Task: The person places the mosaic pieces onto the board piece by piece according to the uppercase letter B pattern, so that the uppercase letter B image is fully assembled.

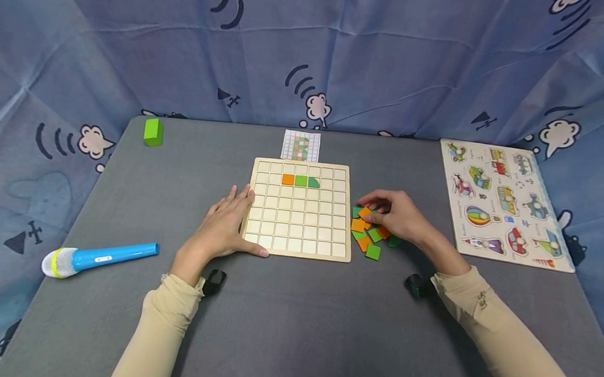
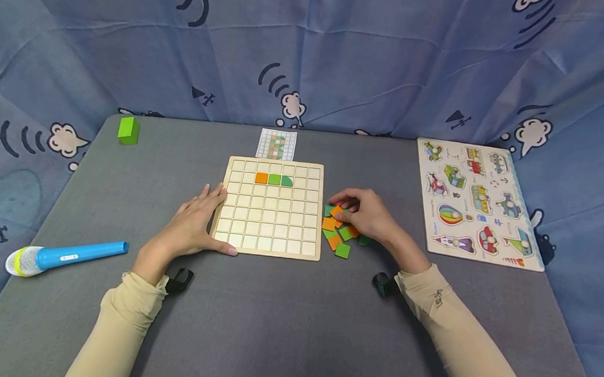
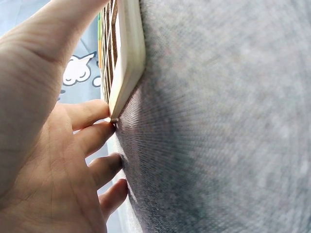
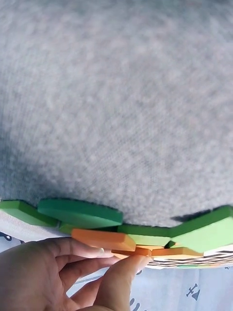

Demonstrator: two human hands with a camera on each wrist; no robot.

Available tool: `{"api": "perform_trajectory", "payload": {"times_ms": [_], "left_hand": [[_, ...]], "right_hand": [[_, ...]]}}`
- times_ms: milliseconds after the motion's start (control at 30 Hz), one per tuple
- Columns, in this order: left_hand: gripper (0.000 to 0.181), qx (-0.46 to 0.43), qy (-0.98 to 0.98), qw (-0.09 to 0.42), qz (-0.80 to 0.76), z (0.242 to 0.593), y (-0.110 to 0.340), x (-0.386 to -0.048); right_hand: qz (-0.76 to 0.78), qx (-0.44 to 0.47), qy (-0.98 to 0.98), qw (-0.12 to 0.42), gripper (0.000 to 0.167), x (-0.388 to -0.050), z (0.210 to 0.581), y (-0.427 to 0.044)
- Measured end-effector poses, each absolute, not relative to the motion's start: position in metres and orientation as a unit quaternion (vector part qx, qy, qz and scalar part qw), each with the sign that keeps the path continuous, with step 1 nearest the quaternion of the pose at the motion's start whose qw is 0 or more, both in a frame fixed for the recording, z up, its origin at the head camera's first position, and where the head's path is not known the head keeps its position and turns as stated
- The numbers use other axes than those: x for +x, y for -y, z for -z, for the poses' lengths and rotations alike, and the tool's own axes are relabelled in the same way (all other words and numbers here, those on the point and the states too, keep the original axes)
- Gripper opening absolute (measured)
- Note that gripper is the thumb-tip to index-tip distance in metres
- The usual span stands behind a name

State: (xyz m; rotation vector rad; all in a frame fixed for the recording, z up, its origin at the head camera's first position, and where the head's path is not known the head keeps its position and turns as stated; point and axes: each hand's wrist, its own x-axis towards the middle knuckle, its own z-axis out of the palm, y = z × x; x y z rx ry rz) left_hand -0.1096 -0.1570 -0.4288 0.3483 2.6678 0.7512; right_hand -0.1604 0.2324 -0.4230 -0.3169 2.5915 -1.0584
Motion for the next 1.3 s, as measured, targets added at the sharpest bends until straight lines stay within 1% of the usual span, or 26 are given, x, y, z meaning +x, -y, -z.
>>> {"api": "perform_trajectory", "payload": {"times_ms": [133,300,533,667,833,1067,1233,1300], "left_hand": [[0.142,0.123,-0.941,0.173,-0.265,0.429,0.158,-0.109],[0.142,0.122,-0.94,0.172,-0.267,0.429,0.158,-0.109],[0.142,0.121,-0.941,0.171,-0.267,0.429,0.157,-0.109],[0.142,0.121,-0.941,0.17,-0.267,0.428,0.157,-0.109],[0.142,0.122,-0.941,0.168,-0.267,0.429,0.157,-0.109],[0.141,0.122,-0.942,0.168,-0.262,0.432,0.157,-0.112],[0.142,0.121,-0.943,0.173,-0.259,0.432,0.158,-0.112],[0.142,0.122,-0.942,0.172,-0.259,0.432,0.157,-0.112]], "right_hand": [[0.372,-0.103,-0.909,0.158,0.028,-0.162,0.423,-0.231],[0.379,-0.097,-0.911,0.132,0.019,-0.164,0.424,-0.228],[0.394,-0.116,-0.905,0.108,0.021,-0.167,0.423,-0.217],[0.412,-0.106,-0.9,0.098,0.017,-0.17,0.419,-0.207],[0.43,-0.095,-0.891,0.108,0.016,-0.174,0.416,-0.193],[0.442,-0.127,-0.879,0.124,0.022,-0.177,0.417,-0.176],[0.455,-0.113,-0.875,0.123,0.011,-0.178,0.422,-0.164],[0.46,-0.11,-0.873,0.119,0.01,-0.179,0.423,-0.159]]}}
